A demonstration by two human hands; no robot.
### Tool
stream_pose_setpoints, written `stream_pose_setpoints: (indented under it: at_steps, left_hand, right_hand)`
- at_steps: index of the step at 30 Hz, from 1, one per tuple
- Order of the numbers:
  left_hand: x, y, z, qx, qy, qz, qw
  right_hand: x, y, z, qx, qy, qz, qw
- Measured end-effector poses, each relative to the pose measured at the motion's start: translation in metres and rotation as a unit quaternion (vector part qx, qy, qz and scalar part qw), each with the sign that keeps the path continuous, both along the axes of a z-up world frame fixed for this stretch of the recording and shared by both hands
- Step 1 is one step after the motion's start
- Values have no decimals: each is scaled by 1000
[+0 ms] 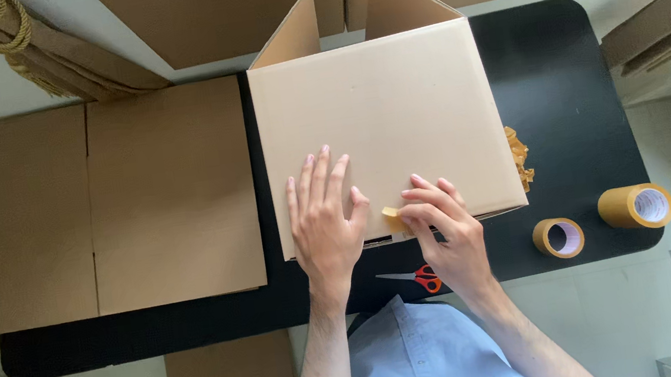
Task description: The person peels tape from the seams of a cardboard box by hand, opens the top and bottom flaps, and collapses the box into a flat shape.
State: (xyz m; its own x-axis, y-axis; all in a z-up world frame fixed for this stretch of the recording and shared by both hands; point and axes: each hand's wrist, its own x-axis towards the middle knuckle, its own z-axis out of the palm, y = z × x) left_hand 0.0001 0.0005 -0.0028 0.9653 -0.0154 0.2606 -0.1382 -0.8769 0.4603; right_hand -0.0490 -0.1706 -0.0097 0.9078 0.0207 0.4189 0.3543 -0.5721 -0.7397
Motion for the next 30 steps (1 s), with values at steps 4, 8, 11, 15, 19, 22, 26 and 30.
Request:
stream_pose_setpoints:
  at_steps: [4,8,11,15,19,22,26,30]
  left_hand:
    - [1,1,8,-18,6,-7,1000]
    - [-1,1,4,7,-10,1,1000]
    - [-1,1,4,7,-19,3,1000]
    - [-3,4,5,-39,-49,-25,998]
    - [-11,17,-12,-46,-130,-150,979]
    - [-23,20,15,-71,-23,-194,978]
    - [-30,25,9,-23,47,-212,976]
    - [-30,26,2,2,20,-210,977]
  right_hand:
    - [-2,-7,-7,-4,-25,26,999]
    - [-7,-10,-20,43,-86,57,994]
    - [-9,-15,-27,95,-114,83,985]
    - [-6,-20,-25,124,-101,118,980]
    - [-4,-20,-14,129,-99,124,979]
    - [-5,-22,-5,91,-98,142,981]
    - [-17,-24,-11,-53,-169,109,978]
    - [-34,-18,-35,-106,-262,28,959]
